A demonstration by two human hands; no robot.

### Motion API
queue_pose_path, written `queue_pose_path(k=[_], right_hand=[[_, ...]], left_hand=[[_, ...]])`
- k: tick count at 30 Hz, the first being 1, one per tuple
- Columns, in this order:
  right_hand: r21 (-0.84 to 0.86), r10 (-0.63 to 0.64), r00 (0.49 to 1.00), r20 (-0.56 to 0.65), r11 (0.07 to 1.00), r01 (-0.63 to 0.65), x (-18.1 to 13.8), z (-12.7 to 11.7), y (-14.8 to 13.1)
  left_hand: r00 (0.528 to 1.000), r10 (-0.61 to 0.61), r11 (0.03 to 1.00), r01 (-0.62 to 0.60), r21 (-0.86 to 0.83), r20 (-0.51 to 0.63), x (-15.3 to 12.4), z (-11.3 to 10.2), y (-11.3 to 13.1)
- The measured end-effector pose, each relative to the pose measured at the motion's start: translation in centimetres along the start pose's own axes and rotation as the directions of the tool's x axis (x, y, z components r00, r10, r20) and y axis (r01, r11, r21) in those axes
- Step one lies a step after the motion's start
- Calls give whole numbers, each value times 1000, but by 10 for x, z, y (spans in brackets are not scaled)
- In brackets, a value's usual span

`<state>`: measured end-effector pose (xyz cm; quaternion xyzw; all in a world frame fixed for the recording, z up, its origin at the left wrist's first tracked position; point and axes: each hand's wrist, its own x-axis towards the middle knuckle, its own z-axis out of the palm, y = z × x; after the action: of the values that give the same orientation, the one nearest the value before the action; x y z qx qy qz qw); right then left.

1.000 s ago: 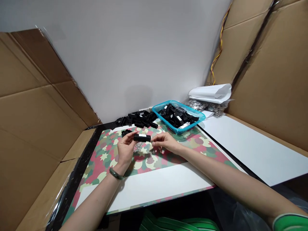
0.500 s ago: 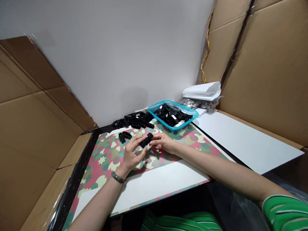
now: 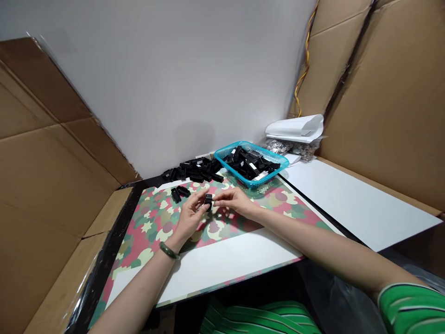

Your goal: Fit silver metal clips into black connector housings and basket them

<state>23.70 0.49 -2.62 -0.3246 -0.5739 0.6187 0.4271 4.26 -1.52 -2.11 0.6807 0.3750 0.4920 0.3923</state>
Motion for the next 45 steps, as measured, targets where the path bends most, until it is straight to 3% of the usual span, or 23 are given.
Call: queue_pose_path(k=[7,12,17,23,30,38,45], right_hand=[[-4,68,997,-23,998,-68,-4,-4,-9],[-87,-17,1000,-14,996,16,-3,-1,-5],[-173,-118,992,52,977,126,-3,0,-4],[-210,-89,993,81,972,104,-4,-3,-8],[-95,-3,1000,16,995,5,-5,-1,-9],[-87,-69,997,38,994,72,-3,1,-4],[-158,-183,983,-29,972,176,-3,4,-1]], left_hand=[[979,206,946,-200,256,5,-3,1,7],[949,315,893,-296,340,-2,-4,3,9],[936,347,852,-342,397,62,-4,1,6],[926,363,835,-374,404,107,-3,0,5],[921,384,832,-375,409,64,-3,1,4],[933,356,862,-347,370,46,-4,5,4],[932,362,859,-329,391,-10,-4,5,5]])
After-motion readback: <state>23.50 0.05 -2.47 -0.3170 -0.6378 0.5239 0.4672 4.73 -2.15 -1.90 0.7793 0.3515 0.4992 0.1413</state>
